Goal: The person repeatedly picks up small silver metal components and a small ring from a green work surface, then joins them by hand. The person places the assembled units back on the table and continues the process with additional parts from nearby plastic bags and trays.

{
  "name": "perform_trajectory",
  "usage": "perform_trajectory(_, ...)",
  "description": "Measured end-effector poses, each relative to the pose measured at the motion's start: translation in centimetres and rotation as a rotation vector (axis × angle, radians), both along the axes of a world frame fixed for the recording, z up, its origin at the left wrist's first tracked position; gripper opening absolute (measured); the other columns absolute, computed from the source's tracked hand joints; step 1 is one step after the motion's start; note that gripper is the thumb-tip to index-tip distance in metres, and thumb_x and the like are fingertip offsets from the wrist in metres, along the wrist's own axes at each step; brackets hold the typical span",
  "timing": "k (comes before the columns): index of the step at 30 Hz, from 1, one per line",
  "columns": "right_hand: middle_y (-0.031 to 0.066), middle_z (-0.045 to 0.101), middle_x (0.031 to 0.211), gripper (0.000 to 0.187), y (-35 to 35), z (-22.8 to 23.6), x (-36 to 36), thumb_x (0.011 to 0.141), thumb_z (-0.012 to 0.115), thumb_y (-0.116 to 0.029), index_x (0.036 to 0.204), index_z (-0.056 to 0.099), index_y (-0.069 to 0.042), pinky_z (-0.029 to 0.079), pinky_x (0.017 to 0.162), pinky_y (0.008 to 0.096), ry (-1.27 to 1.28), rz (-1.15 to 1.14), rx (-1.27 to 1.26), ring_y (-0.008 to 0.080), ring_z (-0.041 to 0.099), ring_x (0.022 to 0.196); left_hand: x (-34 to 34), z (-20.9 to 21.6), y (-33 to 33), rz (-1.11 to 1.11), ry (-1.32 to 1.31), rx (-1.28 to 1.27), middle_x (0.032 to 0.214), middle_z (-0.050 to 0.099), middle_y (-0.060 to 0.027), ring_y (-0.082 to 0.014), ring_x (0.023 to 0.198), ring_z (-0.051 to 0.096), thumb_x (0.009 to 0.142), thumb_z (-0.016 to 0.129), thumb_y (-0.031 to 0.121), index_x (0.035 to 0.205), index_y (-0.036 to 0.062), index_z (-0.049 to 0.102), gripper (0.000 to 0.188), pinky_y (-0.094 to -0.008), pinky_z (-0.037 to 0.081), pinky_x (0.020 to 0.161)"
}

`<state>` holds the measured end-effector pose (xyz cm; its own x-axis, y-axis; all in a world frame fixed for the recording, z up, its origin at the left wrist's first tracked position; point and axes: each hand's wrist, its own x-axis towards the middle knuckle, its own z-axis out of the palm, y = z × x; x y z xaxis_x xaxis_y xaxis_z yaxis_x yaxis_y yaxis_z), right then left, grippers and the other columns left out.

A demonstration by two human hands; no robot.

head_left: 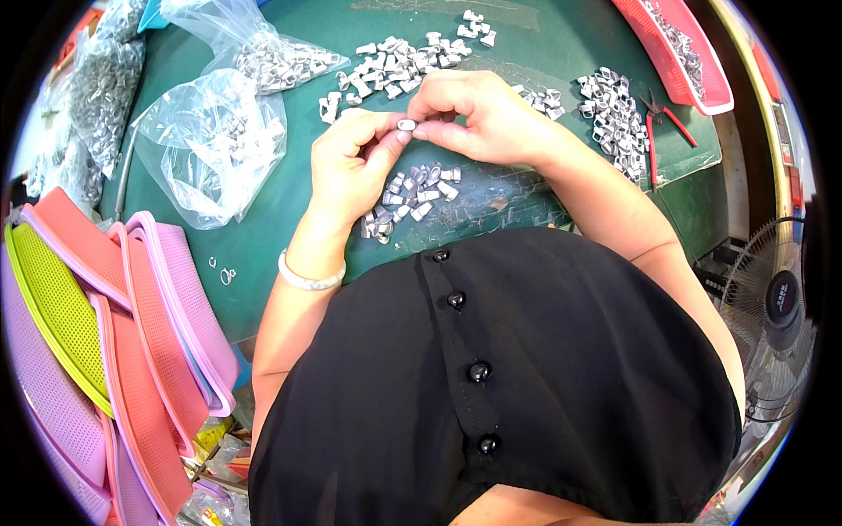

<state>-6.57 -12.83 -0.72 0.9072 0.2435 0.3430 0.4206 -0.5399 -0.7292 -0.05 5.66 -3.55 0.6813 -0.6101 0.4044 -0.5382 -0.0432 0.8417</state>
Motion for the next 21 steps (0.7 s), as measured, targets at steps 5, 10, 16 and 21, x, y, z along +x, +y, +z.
perform_trajectory(5,0.0091,0.058,0.079,0.015,-1.3,-0.3,0.3,0.073,0.063,-0.002,0.087,0.06,-0.001,0.047,0.065,0.0317,0.06,0.059,-0.084,0.0244,0.058,0.072,-0.2,1.4,0.8,-0.182,0.031,0.205,0.067,0.05,-0.0016,-0.0121,0.056,0.047,0.064,0.067,0.006,0.072,0.0037,0.059,0.011,-0.0249,0.037,0.049)
perform_trajectory(10,0.0098,0.059,0.083,0.015,-2.5,-1.2,1.5,0.075,0.063,-0.015,0.087,0.063,-0.005,0.047,0.074,0.0382,-0.02,-0.383,-0.298,0.0288,0.059,0.083,-0.3,1.9,1.0,-0.367,0.026,0.239,0.068,0.049,-0.0031,-0.0135,0.055,0.046,0.063,0.064,0.01,0.07,0.0033,0.058,0.012,-0.0266,0.036,0.048)
perform_trajectory(16,0.0088,0.057,0.08,0.014,-2.4,-2.2,2.1,0.074,0.064,-0.018,0.085,0.064,-0.008,0.046,0.077,0.0376,-0.121,-0.419,-0.48,0.0282,0.057,0.086,-0.2,1.6,1.0,-0.31,0.114,0.204,0.07,0.052,-0.0016,-0.0099,0.052,0.042,0.064,0.066,0.009,0.07,0.0022,0.058,0.012,-0.024,0.035,0.047)
perform_trajectory(21,0.0091,0.056,0.079,0.013,-2.3,-2.5,2.3,0.074,0.064,-0.017,0.082,0.063,-0.007,0.047,0.074,0.0386,-0.116,-0.412,-0.464,0.0288,0.057,0.082,-0.5,1.6,0.4,-0.111,0.037,0.233,0.077,0.057,-0.0033,-0.0128,0.055,0.049,0.073,0.066,0.011,0.088,0.0048,0.064,0.017,-0.0255,0.041,0.051)
